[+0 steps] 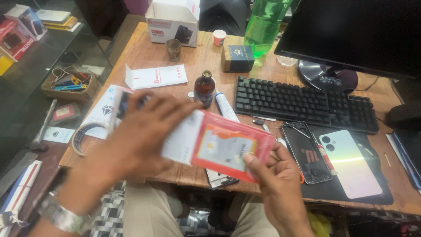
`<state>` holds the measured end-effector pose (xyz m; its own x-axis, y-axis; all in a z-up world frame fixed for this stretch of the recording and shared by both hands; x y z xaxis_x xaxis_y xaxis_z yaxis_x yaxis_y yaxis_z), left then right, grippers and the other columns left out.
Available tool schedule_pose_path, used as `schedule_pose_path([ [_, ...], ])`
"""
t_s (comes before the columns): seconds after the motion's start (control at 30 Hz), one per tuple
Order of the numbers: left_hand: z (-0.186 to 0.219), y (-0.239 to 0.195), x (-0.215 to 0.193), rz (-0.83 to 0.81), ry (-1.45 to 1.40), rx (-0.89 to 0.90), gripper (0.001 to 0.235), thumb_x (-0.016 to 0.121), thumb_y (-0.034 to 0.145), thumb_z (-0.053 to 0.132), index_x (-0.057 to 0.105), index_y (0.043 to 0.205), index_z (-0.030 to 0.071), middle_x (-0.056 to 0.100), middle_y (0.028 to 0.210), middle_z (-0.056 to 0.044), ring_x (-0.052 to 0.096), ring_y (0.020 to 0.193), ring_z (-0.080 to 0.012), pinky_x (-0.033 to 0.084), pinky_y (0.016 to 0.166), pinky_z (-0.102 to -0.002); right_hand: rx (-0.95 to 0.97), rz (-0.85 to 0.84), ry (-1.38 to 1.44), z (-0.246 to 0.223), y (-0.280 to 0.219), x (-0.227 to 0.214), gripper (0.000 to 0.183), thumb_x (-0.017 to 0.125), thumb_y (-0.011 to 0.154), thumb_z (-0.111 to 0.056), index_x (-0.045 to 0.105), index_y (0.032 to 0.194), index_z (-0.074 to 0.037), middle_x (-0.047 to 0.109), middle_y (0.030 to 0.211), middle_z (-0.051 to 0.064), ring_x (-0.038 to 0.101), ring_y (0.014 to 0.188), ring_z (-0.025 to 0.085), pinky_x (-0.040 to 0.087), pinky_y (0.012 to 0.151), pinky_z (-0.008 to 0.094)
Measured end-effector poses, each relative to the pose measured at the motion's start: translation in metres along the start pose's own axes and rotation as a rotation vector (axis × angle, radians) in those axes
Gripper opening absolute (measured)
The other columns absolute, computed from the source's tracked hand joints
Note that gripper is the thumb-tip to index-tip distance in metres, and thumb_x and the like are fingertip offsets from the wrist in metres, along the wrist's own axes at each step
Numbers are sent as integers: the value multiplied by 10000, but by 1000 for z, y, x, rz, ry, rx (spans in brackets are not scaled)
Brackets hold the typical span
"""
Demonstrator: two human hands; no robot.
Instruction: The person works on a disassembled smartphone, applying adhesive strips to the internal frame and placing a battery into the chassis. They handle the phone, adhesive, and battery while seated at a cluttered workbench.
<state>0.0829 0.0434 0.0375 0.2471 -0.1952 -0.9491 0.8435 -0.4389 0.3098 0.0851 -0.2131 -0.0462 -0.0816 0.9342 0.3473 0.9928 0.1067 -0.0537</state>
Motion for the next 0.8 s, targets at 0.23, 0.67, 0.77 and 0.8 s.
schedule_pose_path([
  [0.23,-137,24,-5,94,96,-205,1236,959,473,487,435,1529,115,496,1434,-190,414,1354,-370,239,1152,-491,3,160,29,-2,6,-44,392,738,965,-86,569,1314,-27,745,1021,128,684,779,166,514,567,323],
  [0.67,-229,116,102,-213,-135,-294,1117,884,506,522,492,1499,193,436,1537,-118,378,1424,-351,281,1158,-488,126,311,8,1,6,-45,439,698,823,-49,559,1240,-43,764,1072,198,742,1000,227,593,901,417],
  [0.77,-229,116,115,-292,-61,-308,1132,905,500,572,482,1490,221,430,1548,-83,342,1466,-314,183,1185,-555,114,295,3,0,8,-44,442,691,833,-52,562,1256,-41,767,1077,200,744,1011,234,586,907,411],
  [0.8,-230,114,117,-301,-65,-321,1132,908,503,587,480,1495,250,413,1550,-90,319,1464,-330,159,1184,-568,134,302,3,2,8,-43,438,687,835,-58,562,1254,-44,765,1071,196,742,1001,233,588,895,419],
])
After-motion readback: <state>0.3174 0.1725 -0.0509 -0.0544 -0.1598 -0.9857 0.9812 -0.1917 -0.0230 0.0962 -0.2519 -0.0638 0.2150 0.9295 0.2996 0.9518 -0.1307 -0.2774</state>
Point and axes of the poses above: each hand's wrist, its own y-axis towards the middle knuckle, its own x-axis out of the palm, z = x × y, the point moved 5 cm from there along y, towards the middle knuckle
